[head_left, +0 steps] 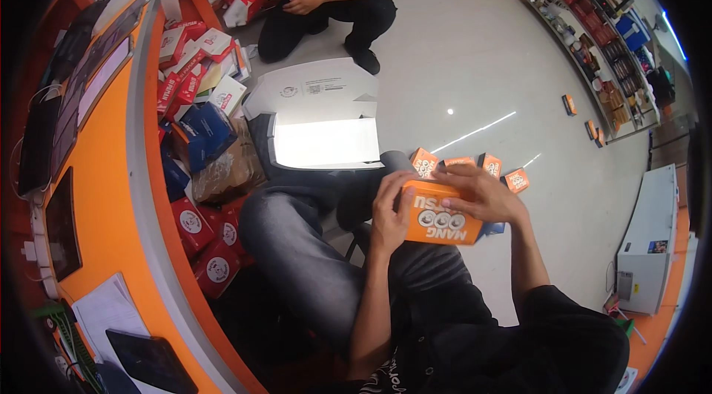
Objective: The person folds and assembles several small orange and white cardboard takeout food boxes by hand.
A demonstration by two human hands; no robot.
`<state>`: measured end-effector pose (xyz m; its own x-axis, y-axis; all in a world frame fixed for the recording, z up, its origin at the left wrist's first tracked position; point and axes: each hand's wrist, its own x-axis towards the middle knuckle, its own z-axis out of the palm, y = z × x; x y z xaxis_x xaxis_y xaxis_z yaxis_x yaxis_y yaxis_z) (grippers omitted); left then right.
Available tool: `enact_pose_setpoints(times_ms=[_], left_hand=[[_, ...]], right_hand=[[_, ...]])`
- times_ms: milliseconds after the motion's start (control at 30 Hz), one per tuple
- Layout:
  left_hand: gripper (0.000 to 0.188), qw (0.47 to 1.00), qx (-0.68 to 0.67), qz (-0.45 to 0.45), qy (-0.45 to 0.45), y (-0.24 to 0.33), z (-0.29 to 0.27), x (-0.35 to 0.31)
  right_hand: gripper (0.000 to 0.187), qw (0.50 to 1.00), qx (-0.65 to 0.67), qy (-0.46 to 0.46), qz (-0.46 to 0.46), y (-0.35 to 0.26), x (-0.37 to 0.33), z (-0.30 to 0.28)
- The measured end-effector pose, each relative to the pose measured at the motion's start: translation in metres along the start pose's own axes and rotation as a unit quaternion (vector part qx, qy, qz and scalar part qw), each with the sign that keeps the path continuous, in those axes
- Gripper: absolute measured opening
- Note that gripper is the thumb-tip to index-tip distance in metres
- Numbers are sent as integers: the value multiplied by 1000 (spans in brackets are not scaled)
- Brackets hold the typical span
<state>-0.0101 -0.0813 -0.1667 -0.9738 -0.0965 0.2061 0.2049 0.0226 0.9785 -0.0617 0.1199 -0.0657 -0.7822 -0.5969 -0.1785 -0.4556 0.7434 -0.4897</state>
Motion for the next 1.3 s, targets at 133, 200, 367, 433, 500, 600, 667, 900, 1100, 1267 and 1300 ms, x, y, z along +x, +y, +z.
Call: enact_pose_setpoints(times_ms=[133,200,367,433,500,600,667,900,1100,1267,1300], left_hand=[[23,997,-63,10,36,-4,3,0],[19,997,-72,-11,26,-6,5,-3],[18,998,42,36,8,1,4,0],[19,998,52,40,1,-2,1,-1],[20,997,60,43,-5,-2,-1,-1],[21,997,66,38,-13,-2,-4,-1],[21,998,54,23,-13,0,-4,-2],[21,996,-37,-18,78,-1,3,0],[21,996,83,30,14,5,-19,-3],[70,982,85,6,-168,59,-26,1],[75,974,100,-34,-202,59,-26,1]], right_hand=[[53,995,75,-21,59,19,-13,-13],[52,996,68,-38,50,12,-13,-11],[41,997,70,10,-11,25,-11,7],[34,990,136,25,-7,22,-9,8],[33,986,164,17,-9,25,-9,8],[31,985,173,6,-17,25,-9,7],[31,986,164,-2,-19,26,-8,6],[49,968,101,221,55,23,-7,19],[59,979,181,79,50,25,-3,3],[75,988,150,-5,-36,-13,-5,-10],[79,989,142,-12,-41,-23,-2,-12]])
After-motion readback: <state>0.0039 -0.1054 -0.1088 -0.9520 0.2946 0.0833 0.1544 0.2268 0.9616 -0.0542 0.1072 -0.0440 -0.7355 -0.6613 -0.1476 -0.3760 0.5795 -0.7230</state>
